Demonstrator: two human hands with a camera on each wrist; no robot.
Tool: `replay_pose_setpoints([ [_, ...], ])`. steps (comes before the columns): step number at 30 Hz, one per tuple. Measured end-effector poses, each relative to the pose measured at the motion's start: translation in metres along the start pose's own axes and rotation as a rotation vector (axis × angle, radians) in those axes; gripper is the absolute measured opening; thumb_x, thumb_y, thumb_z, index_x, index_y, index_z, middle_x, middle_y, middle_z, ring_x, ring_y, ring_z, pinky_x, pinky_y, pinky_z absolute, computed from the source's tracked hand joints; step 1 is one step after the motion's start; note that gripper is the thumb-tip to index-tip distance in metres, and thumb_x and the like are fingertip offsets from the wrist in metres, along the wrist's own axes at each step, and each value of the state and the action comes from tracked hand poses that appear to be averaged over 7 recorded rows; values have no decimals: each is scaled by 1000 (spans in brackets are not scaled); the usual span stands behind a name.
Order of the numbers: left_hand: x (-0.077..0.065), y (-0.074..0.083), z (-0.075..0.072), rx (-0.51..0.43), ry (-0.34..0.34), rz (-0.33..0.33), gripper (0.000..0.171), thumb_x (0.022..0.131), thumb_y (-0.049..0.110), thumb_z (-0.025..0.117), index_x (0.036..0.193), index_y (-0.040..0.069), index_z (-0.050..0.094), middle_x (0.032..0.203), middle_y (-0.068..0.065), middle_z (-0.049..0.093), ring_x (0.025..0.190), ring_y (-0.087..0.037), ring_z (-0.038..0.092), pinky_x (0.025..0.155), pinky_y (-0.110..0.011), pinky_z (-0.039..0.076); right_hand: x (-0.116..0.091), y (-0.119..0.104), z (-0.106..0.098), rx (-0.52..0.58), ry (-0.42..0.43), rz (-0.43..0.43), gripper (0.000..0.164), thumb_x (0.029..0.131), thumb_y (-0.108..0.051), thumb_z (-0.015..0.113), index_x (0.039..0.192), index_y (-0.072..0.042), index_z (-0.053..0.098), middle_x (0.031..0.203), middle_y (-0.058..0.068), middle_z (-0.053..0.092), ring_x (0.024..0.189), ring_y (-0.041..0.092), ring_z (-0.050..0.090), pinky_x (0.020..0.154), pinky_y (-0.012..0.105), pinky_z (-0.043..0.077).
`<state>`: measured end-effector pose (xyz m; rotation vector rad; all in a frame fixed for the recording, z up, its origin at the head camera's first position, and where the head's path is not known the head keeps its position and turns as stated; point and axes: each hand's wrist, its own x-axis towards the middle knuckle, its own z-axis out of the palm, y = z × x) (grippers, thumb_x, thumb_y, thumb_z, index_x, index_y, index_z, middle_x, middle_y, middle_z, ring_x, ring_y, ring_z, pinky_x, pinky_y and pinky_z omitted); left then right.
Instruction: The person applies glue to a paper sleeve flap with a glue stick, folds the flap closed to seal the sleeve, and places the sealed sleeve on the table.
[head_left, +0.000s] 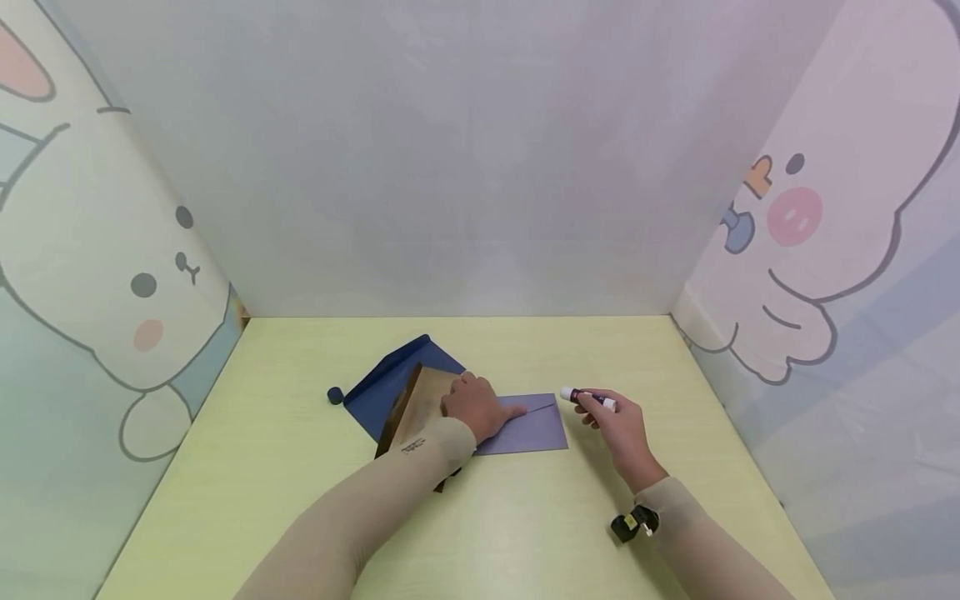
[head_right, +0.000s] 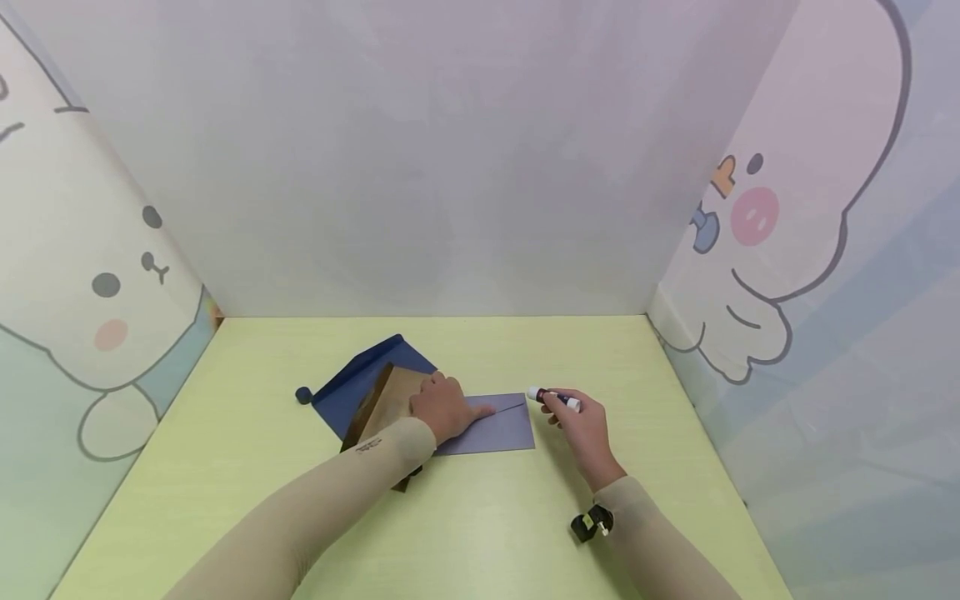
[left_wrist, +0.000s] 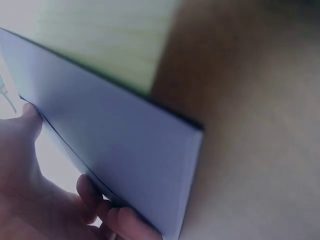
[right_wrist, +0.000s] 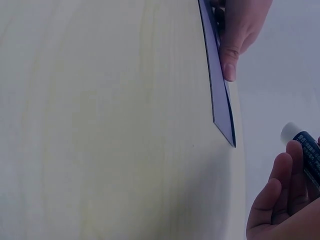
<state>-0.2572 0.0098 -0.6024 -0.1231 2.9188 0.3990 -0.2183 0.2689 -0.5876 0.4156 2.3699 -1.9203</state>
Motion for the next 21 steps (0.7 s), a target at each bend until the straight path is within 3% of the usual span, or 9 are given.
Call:
replay_pose_setpoints([
  [7, 0, -4, -3, -36, 18, 18, 93, 88, 88, 87, 118, 0, 78, 114, -19, 67, 94, -32, 59, 81, -53, 62, 1, -1, -1, 3, -3, -13, 39, 114, -29, 81, 138, 2, 81, 97, -7, 89, 86, 14, 78, 86, 27, 64],
  [11, 2, -12, -12, -84, -16, 63, 82, 93, 75, 92, 117, -2, 78, 118, -21, 72, 94, -30, 62, 79, -51, 64, 2, -1, -2, 7, 1, -16, 39, 113, -28, 82, 137, 2, 81, 97, -7, 89, 86, 16, 79, 85, 27, 64],
  [15, 12, -25, -9, -151, -59, 121, 70, 95, 62, 97, 113, -3, 77, 118, -23, 74, 96, -30, 66, 80, -50, 64, 1, 0, -2, 1, 2, -6, 39, 114, -29, 82, 138, 2, 81, 96, -7, 89, 87, 16, 79, 85, 27, 64],
  [21, 31, -43, 4, -167, -95, 218, 53, 98, 47, 99, 105, 0, 75, 102, -16, 74, 89, -29, 69, 83, -45, 62, -1, 1, -3, 1, 9, 10, 40, 113, -29, 82, 139, 2, 80, 94, -9, 88, 86, 14, 79, 85, 27, 64],
])
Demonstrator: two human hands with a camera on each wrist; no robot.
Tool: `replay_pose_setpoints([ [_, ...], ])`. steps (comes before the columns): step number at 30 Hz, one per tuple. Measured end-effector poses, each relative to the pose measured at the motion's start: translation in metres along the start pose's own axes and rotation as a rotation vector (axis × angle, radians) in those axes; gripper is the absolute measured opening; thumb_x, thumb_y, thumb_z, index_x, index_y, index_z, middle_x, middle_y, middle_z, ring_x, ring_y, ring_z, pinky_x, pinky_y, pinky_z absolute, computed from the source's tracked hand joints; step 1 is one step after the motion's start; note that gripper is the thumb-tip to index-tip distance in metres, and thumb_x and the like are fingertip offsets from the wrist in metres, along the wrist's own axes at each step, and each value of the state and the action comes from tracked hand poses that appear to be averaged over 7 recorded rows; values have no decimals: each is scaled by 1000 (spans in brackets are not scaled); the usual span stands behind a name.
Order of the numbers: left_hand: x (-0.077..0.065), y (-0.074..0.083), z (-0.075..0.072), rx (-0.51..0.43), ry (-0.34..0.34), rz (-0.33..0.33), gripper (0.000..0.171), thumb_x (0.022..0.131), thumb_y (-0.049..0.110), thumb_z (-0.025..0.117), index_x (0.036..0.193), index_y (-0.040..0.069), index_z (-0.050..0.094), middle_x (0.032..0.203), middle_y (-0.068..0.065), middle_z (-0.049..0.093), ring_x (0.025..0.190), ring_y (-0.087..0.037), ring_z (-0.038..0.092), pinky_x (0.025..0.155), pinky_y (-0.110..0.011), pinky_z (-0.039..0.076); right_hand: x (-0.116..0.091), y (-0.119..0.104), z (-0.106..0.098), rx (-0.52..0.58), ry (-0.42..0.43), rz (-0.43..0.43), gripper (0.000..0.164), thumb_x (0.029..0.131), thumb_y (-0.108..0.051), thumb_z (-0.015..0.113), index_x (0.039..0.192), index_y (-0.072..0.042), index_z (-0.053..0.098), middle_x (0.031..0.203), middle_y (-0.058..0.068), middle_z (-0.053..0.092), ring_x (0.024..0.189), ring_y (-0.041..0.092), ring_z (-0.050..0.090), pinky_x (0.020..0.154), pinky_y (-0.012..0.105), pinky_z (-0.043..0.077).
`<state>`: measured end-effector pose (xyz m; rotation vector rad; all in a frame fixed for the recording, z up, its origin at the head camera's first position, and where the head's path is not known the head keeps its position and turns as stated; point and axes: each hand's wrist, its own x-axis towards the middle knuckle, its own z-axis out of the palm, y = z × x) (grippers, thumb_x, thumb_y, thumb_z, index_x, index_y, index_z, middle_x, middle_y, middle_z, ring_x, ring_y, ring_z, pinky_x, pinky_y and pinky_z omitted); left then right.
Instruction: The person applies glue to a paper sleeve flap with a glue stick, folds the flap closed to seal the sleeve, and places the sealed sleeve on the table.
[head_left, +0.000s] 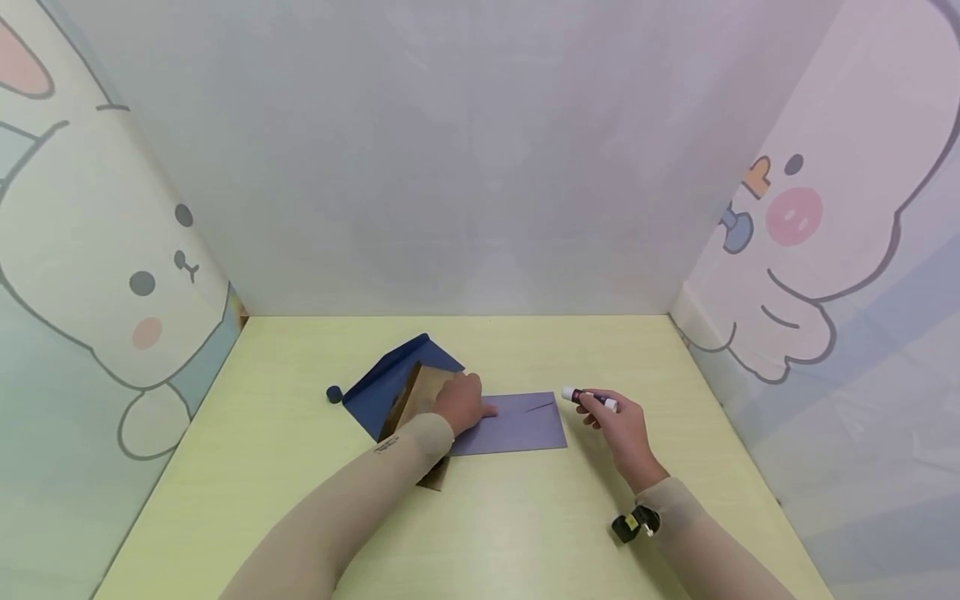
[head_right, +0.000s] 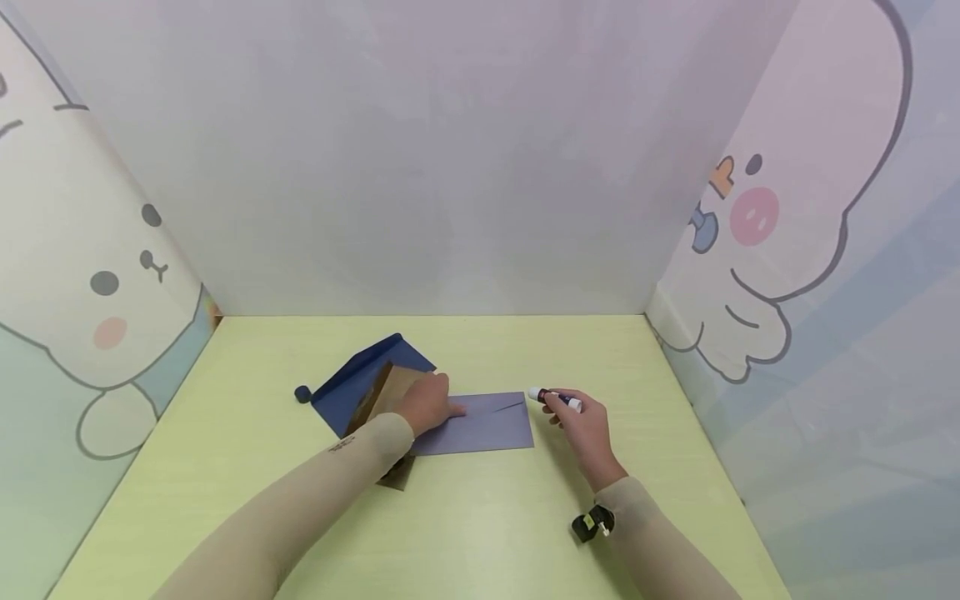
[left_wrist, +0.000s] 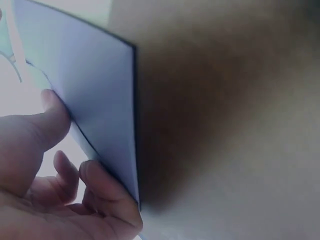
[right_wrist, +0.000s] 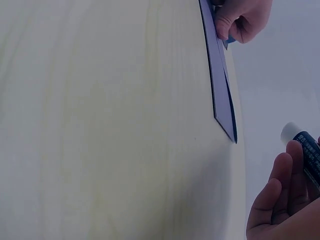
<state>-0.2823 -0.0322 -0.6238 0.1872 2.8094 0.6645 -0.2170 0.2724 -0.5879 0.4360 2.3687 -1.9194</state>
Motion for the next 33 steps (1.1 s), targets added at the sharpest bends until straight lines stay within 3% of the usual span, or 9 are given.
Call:
replay_pose_setpoints([
  [9, 13, -22, 15, 15, -7, 56, 45, 100, 41, 98, 103, 6, 70, 93, -8, 67, 82, -20, 60, 79, -38, 54, -2, 0, 1, -6, 0, -8, 40, 113, -29, 83, 138, 2, 81, 96, -7, 89, 86, 16, 79, 85, 27, 65],
  [17, 15, -20, 15, 30, -7, 63, 45, 99, 40, 99, 103, 5, 71, 92, -9, 67, 83, -22, 59, 80, -40, 55, -2, 1, 3, 1, -12, -13, 39, 114, -27, 82, 139, 3, 80, 95, -8, 89, 87, 15, 79, 86, 28, 65],
  [20, 17, -18, 11, 40, -38, 67, 45, 100, 41, 98, 106, 4, 72, 91, -8, 68, 82, -20, 60, 78, -38, 54, -1, 0, 5, 4, -11, -18, 39, 114, -26, 81, 138, 4, 80, 95, -7, 88, 87, 17, 80, 86, 28, 65],
  [23, 20, -17, 6, 23, -83, 69, 47, 102, 45, 96, 98, 6, 70, 83, -4, 63, 74, -18, 58, 71, -35, 51, -1, -1, 5, 1, -16, -17, 39, 113, -27, 81, 138, 4, 80, 95, -7, 88, 87, 17, 80, 86, 28, 65],
  [26, 18, -10, -2, 8, -137, 52, 56, 104, 56, 88, 80, 13, 61, 72, 1, 53, 67, -17, 53, 67, -34, 46, -1, -1, 5, -1, -16, -13, 40, 113, -27, 82, 138, 4, 80, 95, -7, 88, 87, 17, 80, 86, 29, 65],
  [29, 9, 6, -12, 38, -144, 25, 71, 106, 71, 75, 65, 18, 50, 66, 3, 46, 64, -18, 51, 65, -34, 45, -1, -2, 5, -5, -10, -12, 39, 113, -27, 82, 138, 3, 80, 95, -7, 88, 86, 17, 80, 86, 29, 65],
  [31, 0, 18, -17, 62, -124, -22, 78, 106, 80, 68, 62, 18, 51, 67, 1, 50, 67, -19, 55, 66, -35, 47, -1, -2, 5, -7, -9, -14, 39, 113, -26, 82, 138, 4, 80, 95, -7, 88, 86, 16, 79, 85, 28, 65],
  [33, -9, 30, -19, 82, -89, -82, 82, 102, 88, 66, 65, 15, 62, 76, -4, 60, 75, -22, 59, 68, -37, 52, -1, -2, 5, -7, -7, -14, 38, 113, -25, 82, 138, 4, 80, 94, -7, 88, 85, 16, 79, 84, 28, 65],
])
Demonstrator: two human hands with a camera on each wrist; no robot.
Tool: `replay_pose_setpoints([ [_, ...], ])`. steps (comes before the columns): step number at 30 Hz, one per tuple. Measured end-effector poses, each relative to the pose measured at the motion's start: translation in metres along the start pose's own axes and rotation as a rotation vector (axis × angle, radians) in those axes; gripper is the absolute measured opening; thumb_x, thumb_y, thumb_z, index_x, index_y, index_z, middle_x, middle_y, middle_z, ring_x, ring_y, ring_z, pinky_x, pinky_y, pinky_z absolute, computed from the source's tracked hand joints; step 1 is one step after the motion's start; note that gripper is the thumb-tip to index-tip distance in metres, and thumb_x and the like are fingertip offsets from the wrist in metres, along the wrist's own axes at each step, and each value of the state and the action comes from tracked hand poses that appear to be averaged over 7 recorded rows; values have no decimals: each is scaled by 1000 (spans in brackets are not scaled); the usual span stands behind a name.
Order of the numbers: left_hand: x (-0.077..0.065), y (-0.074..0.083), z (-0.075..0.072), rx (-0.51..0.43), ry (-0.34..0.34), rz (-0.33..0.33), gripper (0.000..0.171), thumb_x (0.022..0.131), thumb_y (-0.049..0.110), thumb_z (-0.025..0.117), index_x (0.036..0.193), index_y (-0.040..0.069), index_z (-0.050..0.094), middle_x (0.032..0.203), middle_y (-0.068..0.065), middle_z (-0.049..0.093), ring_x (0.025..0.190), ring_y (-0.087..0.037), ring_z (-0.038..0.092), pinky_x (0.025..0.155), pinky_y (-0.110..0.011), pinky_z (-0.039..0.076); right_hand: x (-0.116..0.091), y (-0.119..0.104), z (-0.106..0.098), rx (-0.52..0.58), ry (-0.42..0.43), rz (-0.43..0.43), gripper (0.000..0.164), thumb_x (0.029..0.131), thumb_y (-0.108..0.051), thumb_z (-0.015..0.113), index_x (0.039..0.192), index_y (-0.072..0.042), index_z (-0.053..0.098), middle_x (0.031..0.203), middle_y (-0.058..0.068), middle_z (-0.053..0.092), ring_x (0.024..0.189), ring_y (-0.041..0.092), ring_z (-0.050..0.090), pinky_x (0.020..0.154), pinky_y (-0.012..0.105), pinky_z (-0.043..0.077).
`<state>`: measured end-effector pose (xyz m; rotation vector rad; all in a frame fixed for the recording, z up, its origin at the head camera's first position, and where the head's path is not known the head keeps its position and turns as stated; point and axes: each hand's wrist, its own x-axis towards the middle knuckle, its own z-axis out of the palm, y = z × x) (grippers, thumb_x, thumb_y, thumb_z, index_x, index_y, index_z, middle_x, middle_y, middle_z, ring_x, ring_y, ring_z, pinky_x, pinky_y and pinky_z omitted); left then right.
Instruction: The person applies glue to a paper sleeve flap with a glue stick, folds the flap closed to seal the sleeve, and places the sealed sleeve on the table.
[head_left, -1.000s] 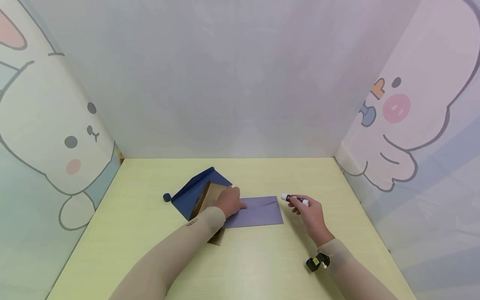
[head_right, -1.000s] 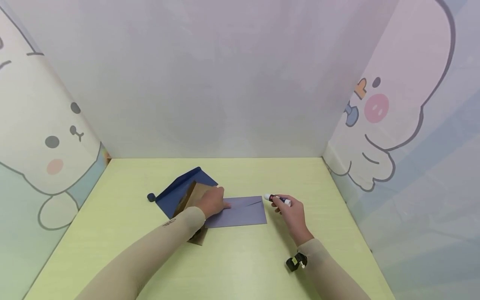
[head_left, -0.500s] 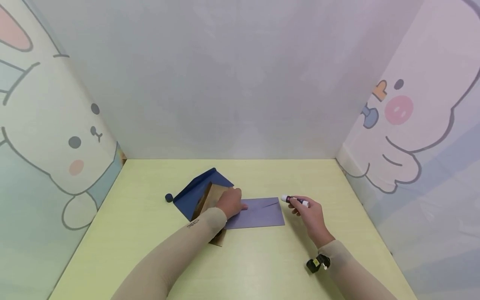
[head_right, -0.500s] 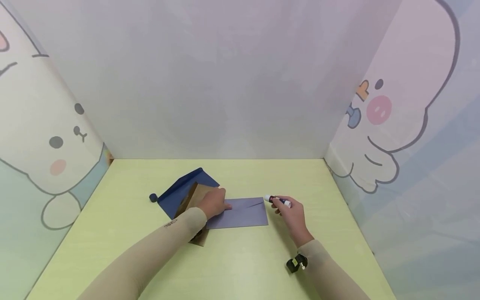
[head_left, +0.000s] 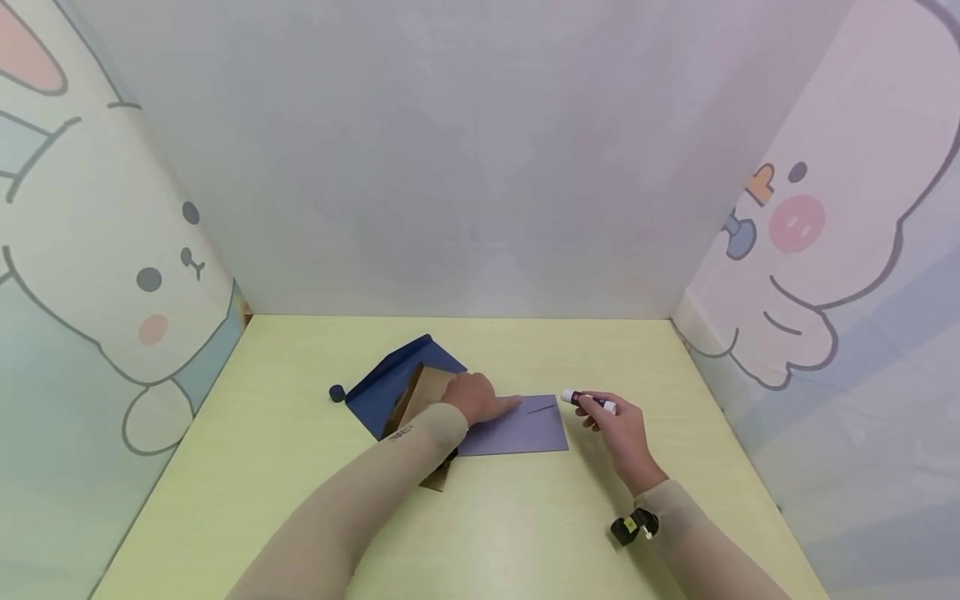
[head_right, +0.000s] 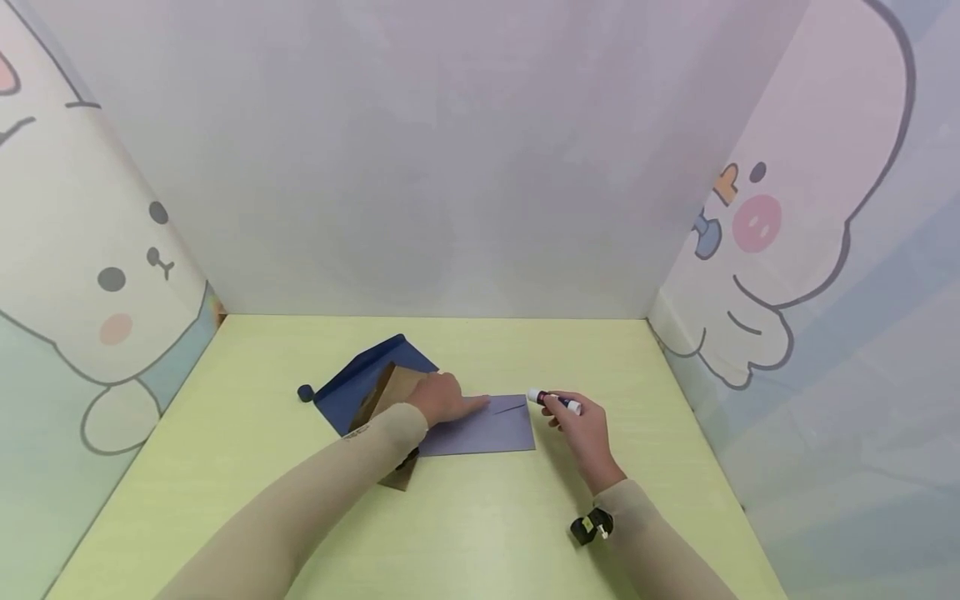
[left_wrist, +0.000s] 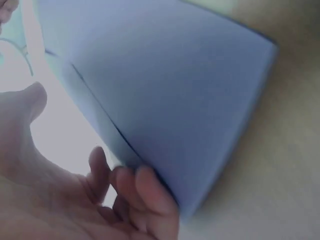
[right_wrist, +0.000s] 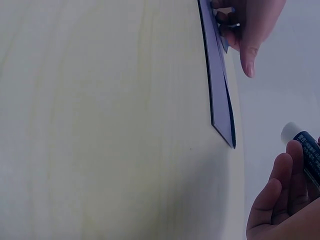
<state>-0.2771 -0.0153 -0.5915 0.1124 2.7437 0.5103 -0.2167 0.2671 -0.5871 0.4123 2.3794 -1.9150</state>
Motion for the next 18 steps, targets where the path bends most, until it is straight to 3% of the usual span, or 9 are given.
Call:
replay_pose_setpoints([
  [3, -8, 14, 3, 15, 54, -108, 92, 94, 96, 68, 94, 5, 81, 106, -17, 73, 94, -28, 66, 78, -45, 61, 0, 1, -1, 6, 1, 2, 38, 113, -25, 82, 137, 3, 81, 95, -7, 88, 85, 16, 80, 84, 28, 65],
  [7, -13, 26, 10, 41, 122, -193, 109, 87, 99, 75, 128, -1, 80, 126, -25, 72, 107, -37, 70, 89, -56, 66, -1, 2, -1, 12, 1, 10, 38, 113, -25, 83, 138, 3, 81, 95, -6, 89, 85, 16, 80, 84, 28, 65],
  [11, -10, 30, 17, 56, 174, -212, 112, 83, 99, 81, 132, -2, 79, 123, -25, 72, 105, -39, 71, 88, -58, 66, -2, 3, -1, 17, -3, 12, 40, 112, -25, 83, 140, 3, 80, 96, -5, 89, 83, 14, 79, 83, 27, 64],
  [18, -1, 20, 20, 53, 170, -206, 101, 84, 90, 89, 123, -3, 81, 112, -23, 73, 89, -34, 67, 76, -54, 66, 0, 6, 0, 20, -11, -5, 38, 113, -26, 83, 138, 3, 81, 96, -6, 89, 85, 15, 80, 83, 27, 65],
])
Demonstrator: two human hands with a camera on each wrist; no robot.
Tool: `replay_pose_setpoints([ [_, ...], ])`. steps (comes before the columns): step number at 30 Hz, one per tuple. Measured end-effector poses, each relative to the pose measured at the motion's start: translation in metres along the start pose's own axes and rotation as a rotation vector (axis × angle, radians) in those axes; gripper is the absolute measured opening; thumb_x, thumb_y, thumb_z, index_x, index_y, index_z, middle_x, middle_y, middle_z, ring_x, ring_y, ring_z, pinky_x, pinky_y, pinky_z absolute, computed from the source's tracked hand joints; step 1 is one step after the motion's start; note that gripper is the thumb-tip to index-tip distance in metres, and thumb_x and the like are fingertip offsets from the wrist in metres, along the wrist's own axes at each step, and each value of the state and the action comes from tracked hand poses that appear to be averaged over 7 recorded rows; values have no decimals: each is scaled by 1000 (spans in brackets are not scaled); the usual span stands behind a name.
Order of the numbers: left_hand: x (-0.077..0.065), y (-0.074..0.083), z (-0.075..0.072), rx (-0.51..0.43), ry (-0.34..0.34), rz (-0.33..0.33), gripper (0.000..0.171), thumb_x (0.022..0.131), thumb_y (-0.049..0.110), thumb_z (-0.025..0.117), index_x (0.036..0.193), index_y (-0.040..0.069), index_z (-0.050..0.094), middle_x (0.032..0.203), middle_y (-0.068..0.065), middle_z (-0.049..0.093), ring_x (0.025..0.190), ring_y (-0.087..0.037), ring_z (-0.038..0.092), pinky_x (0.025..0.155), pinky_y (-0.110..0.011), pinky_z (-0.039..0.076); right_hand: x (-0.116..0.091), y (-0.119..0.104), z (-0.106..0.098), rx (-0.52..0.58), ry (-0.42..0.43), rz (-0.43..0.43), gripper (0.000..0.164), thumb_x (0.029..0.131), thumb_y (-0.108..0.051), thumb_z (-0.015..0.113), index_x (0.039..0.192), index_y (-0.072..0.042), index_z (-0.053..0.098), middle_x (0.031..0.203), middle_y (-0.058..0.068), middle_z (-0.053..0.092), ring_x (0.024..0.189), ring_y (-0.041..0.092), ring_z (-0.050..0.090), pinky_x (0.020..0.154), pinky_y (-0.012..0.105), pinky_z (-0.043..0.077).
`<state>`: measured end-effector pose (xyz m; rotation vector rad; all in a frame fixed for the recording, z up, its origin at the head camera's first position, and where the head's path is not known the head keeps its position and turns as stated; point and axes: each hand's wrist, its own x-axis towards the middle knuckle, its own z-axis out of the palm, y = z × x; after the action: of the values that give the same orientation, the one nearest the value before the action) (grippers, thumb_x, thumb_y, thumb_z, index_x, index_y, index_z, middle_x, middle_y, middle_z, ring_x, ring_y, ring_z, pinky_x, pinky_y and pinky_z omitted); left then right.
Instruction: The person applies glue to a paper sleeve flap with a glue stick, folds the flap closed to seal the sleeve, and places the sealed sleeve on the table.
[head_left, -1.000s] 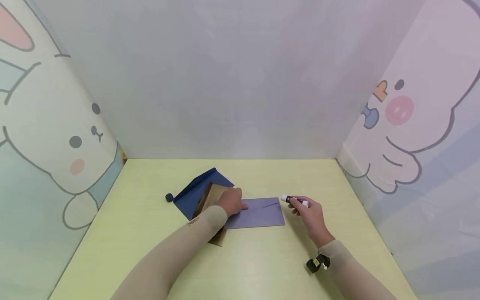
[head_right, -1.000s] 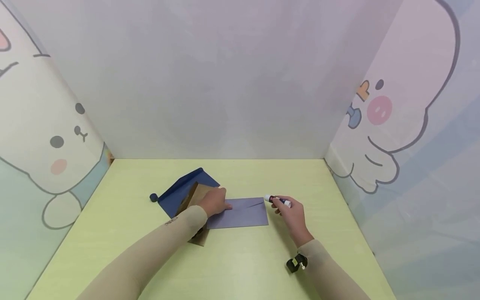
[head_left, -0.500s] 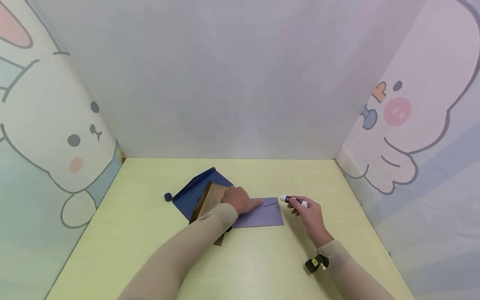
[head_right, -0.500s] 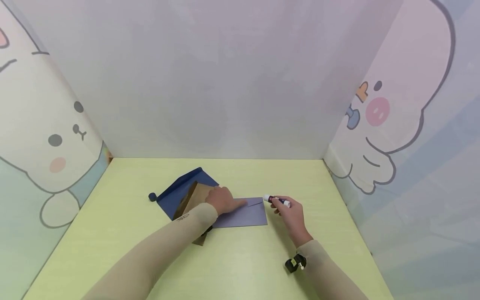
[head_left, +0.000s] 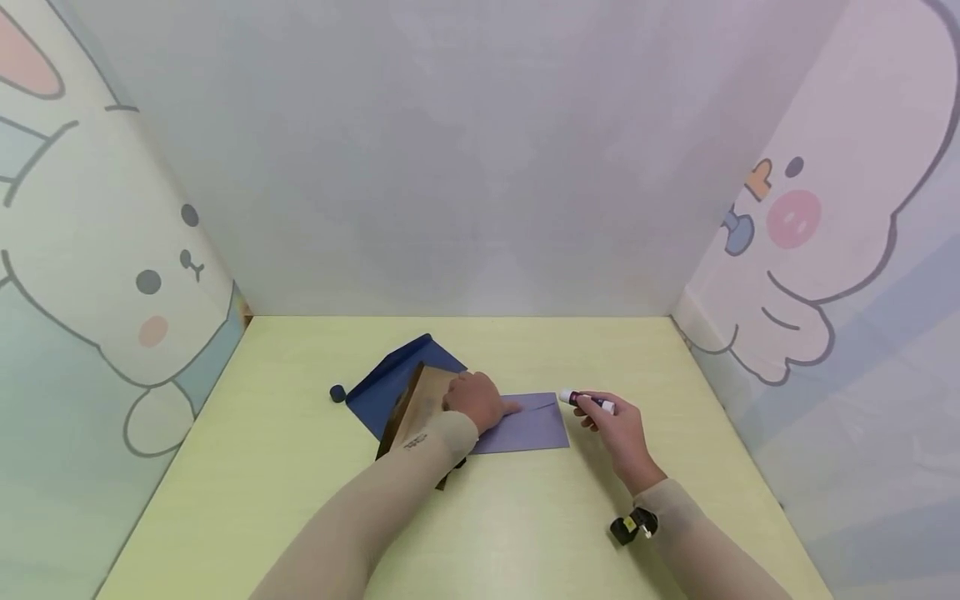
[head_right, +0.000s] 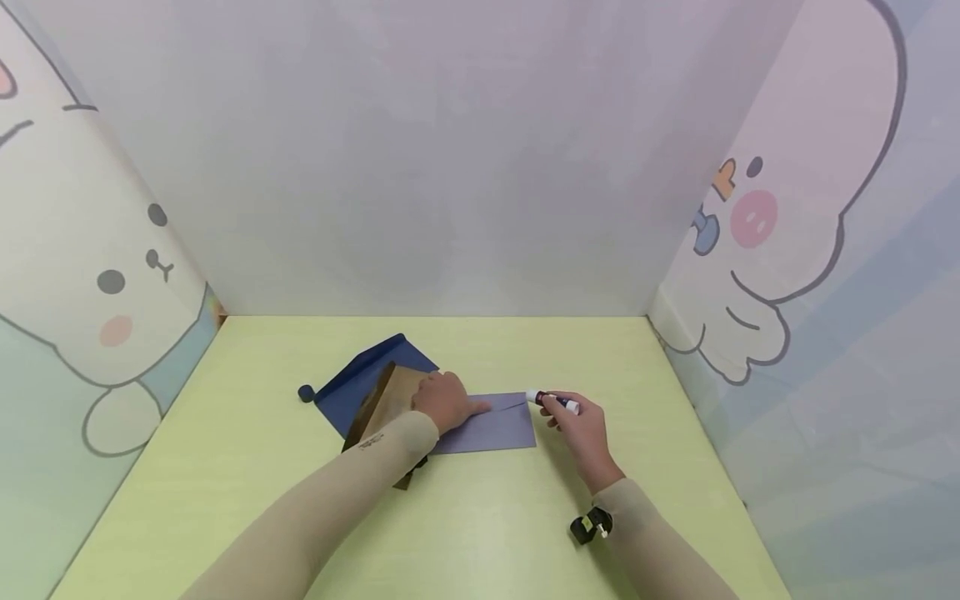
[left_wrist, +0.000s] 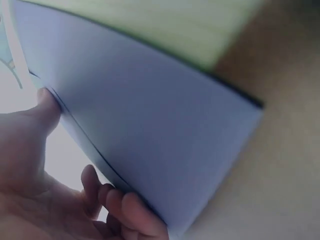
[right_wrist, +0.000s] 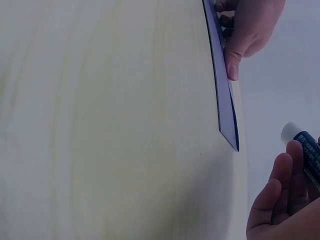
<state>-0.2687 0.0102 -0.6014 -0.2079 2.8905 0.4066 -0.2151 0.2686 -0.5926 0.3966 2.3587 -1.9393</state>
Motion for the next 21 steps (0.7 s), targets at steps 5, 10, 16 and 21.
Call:
replay_pose_setpoints([
  [5, 9, -11, 2, -74, -29, 63, 79, 91, 73, 96, 109, -1, 78, 108, -22, 73, 84, -32, 65, 69, -52, 64, -2, -1, -1, -12, 9, 4, 39, 113, -26, 83, 138, 3, 81, 95, -7, 89, 84, 15, 80, 83, 27, 65],
  [10, 19, -27, 0, -155, -106, 182, 52, 103, 46, 95, 102, 2, 68, 100, -17, 73, 82, -28, 64, 75, -45, 59, -4, -2, -2, -20, 4, -5, 40, 113, -26, 82, 139, 4, 80, 95, -7, 88, 85, 14, 79, 83, 27, 64],
  [16, 24, -36, -6, -195, -163, 236, 35, 106, 28, 92, 112, 0, 72, 109, -18, 76, 93, -30, 71, 85, -46, 63, -5, -3, -3, -35, 9, -9, 40, 114, -28, 81, 139, 4, 80, 94, -8, 88, 86, 15, 79, 84, 27, 65],
  [21, 32, -40, 3, -206, -166, 243, 38, 105, 29, 93, 117, 1, 69, 104, -15, 75, 90, -27, 70, 80, -43, 61, -5, -3, -3, -44, 7, -7, 40, 115, -29, 80, 139, 4, 80, 95, -8, 88, 87, 15, 79, 85, 28, 65],
])
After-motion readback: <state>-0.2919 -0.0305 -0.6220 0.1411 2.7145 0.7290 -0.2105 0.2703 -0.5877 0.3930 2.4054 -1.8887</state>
